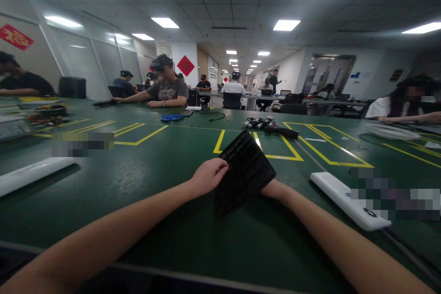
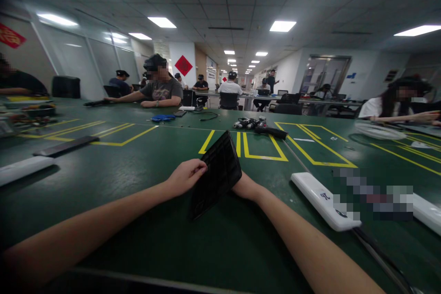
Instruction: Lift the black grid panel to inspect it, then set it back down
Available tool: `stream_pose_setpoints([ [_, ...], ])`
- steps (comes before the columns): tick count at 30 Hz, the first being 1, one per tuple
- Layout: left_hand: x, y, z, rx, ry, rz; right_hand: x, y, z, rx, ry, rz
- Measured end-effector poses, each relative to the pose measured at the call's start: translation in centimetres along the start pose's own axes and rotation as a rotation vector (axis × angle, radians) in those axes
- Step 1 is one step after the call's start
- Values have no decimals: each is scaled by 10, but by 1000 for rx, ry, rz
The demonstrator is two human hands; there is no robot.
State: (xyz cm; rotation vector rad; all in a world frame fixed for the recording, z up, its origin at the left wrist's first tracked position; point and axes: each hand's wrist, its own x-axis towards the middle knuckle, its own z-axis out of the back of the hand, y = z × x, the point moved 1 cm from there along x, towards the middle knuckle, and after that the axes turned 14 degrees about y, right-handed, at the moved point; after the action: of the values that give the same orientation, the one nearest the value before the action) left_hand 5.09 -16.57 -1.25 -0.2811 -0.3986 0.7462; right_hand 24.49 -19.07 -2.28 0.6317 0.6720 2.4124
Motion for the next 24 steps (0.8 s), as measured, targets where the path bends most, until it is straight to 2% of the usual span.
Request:
stream_pose_setpoints([
  [4,4,-2,0,3,-9,92,0,3,1,31,18,-18],
  [9,3,0,1,-51,58,80,1,2,0,27,15,-19],
  [14,7,4,-3,-35,71,152,1,1,-1,4,24,21],
  [20,5,3,0,-59,55,63,0,-1,-1,32,12,-19],
  [24,5,3,5,-253,65,53,0,-4,-2,47,10,-41],
])
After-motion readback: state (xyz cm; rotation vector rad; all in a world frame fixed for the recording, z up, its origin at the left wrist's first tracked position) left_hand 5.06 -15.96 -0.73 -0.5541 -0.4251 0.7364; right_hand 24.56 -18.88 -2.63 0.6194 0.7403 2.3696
